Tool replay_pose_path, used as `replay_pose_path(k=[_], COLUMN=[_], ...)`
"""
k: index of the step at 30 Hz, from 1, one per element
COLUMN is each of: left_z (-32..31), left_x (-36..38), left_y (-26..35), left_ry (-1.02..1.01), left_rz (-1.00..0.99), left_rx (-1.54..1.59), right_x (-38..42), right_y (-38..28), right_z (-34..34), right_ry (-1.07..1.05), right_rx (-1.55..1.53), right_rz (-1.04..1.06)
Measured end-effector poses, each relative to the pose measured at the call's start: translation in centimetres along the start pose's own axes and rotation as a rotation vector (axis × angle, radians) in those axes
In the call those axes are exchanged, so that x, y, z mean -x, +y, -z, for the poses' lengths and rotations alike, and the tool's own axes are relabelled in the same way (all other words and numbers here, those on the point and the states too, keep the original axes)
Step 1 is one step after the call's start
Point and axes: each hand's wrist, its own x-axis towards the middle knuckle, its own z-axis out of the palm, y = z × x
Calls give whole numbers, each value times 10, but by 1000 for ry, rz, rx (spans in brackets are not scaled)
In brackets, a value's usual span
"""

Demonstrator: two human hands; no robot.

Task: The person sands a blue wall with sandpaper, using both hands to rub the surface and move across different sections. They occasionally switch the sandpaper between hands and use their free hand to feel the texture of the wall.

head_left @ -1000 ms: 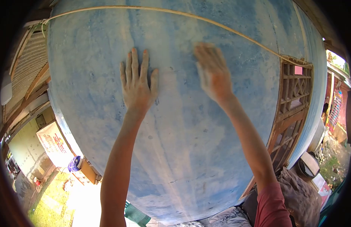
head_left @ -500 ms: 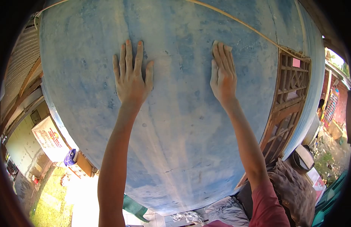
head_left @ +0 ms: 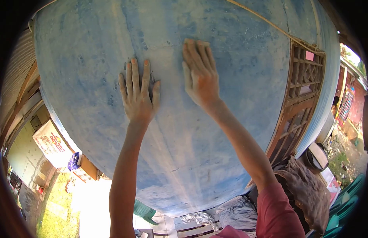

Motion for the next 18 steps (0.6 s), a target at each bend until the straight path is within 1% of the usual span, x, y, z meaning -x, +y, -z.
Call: replay_pose_path(k=[2,3,5,6,8,9,11,12,14,15,16,17,18], left_z=[-1,-2,-1,-1,-1,-1,-3,-4,-4,-4,-4,-3,-2], left_x=[6,6,11,12,9,11,10,12,19,23,28,35,41], left_y=[-1,-3,-4,-5,-7,-4,-3,-2,2,4,6,7,6], left_ry=[-4,5,3,-1,14,10,36,63,48,48,48,38,28], left_rz=[-3,-10,-13,-25,-24,-17,-23,-16,-3,18,23,-2,-30], left_rx=[8,9,0,-11,-22,-21,-8,-5,-1,-11,-7,-16,-30], right_x=[21,37,71,70,47,28,-5,-4,11,39,77,98,101], right_y=[-17,-12,19,36,72,75,68,53,19,15,16,19,29], right_z=[1,2,11,20,30,25,10,5,5,12,17,21,28], right_ry=[-156,-156,-175,-170,-63,-66,136,126,-12,-24,-139,-251,-249], right_rx=[-115,-113,-34,-34,101,105,5,15,-185,-181,-146,-114,-117], right_rz=[193,197,315,314,38,32,-124,-130,46,41,124,206,207])
